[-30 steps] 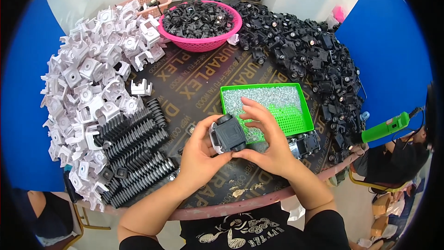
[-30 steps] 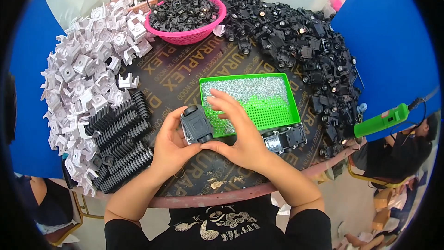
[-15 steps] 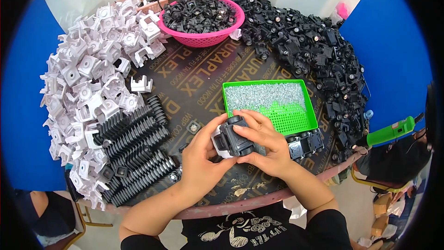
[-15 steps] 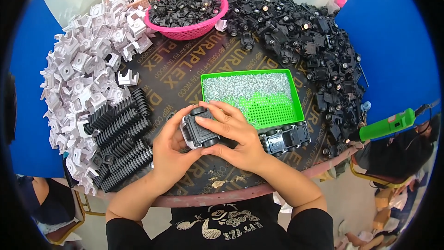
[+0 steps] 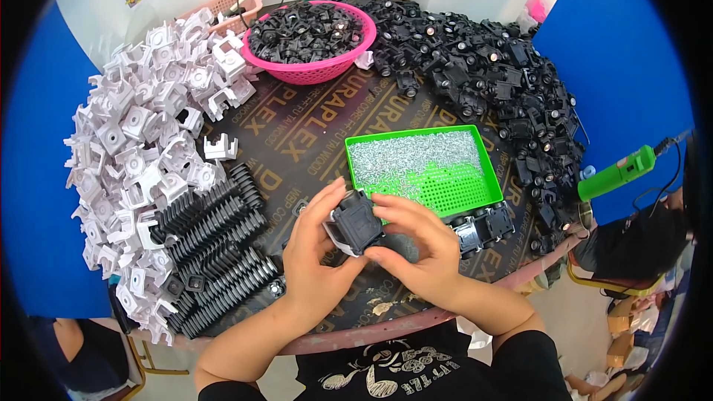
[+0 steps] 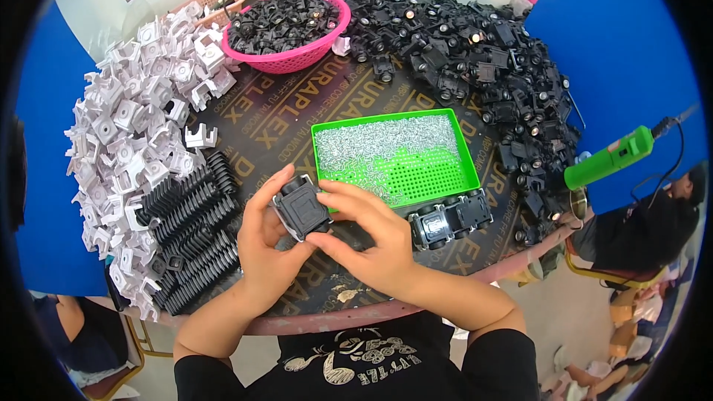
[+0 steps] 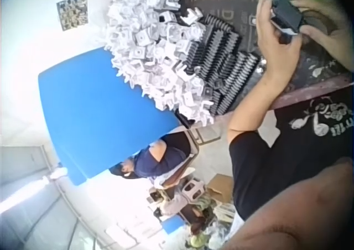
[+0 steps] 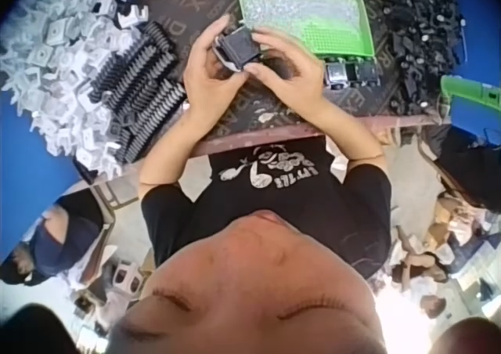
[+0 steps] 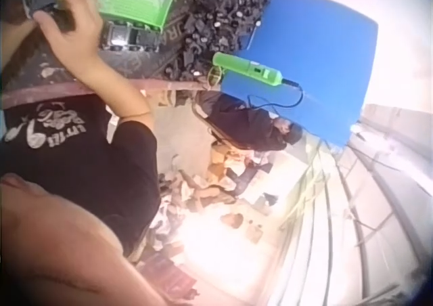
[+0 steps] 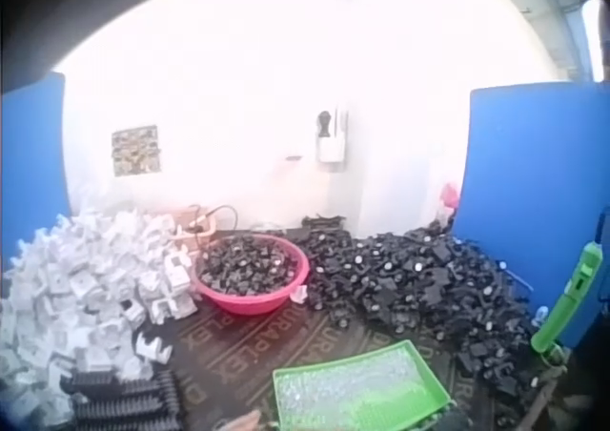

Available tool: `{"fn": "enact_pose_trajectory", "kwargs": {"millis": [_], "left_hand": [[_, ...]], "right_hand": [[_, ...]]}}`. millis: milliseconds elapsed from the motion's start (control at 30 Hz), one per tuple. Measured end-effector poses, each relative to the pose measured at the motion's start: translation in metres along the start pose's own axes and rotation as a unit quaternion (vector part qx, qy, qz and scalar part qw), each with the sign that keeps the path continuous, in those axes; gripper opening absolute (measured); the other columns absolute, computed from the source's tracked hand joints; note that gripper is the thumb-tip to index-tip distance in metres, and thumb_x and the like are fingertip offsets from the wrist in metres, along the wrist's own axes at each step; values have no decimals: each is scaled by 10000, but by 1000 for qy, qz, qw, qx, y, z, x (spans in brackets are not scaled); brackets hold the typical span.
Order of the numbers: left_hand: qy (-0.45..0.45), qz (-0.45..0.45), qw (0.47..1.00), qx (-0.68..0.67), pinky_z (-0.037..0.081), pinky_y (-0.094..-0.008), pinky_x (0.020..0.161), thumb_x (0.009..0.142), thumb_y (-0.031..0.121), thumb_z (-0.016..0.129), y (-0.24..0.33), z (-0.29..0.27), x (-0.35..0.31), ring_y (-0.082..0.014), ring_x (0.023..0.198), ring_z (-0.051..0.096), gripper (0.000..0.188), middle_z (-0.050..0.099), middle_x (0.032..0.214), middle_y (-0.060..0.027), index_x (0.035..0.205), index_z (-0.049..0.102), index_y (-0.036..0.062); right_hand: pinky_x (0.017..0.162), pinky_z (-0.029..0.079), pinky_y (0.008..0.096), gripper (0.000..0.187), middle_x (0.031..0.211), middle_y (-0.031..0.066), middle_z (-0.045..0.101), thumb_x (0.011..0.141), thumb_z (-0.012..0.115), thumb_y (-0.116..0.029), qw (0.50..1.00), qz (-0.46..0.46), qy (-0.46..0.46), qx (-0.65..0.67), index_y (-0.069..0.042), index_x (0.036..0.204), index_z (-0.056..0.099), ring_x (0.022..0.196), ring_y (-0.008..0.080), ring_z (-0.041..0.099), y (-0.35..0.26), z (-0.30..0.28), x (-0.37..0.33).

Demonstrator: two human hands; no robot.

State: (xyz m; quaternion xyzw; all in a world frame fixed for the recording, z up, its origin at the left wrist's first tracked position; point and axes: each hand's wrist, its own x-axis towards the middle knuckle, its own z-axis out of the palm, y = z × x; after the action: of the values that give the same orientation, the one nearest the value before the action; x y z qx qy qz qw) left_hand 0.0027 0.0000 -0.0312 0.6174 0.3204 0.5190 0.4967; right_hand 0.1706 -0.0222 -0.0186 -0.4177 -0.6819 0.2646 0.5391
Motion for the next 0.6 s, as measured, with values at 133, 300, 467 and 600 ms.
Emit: {"fn": "enact_pose_trajectory", "kwargs": {"millis": [133,300,467,600], "left_hand": [[4,39,997,63,540,-349,965,732,-97,736,3,4,-3,-276,1274,511,742,322,1514,-187,1391,414,12],[-2,84,994,73,531,-351,973,726,-69,769,-1,8,-12,-301,1275,511,755,340,1505,-220,1390,413,-8],[-3,233,944,231,528,-419,927,705,-11,798,-2,9,-18,-412,1219,552,679,414,1417,-336,1307,486,12],[-76,301,914,260,472,-556,952,721,-17,772,1,27,-22,-559,1233,471,734,247,1447,-434,1361,416,42]], "right_hand": [[812,587,307,445,1297,159,588,799,769,-41,999,14,-11,-36,-17,1220,627,1079,220,642,-4,0,-6],[847,577,314,470,1316,163,572,782,789,-60,998,46,32,20,-8,1218,622,1116,243,629,-19,0,-18],[904,529,327,514,1358,149,514,747,811,-15,992,84,69,64,-16,1207,582,1186,223,565,-33,1,-34],[958,492,317,328,1430,170,411,746,781,52,956,167,67,230,-47,911,516,1221,207,518,-34,-15,-46]]}}
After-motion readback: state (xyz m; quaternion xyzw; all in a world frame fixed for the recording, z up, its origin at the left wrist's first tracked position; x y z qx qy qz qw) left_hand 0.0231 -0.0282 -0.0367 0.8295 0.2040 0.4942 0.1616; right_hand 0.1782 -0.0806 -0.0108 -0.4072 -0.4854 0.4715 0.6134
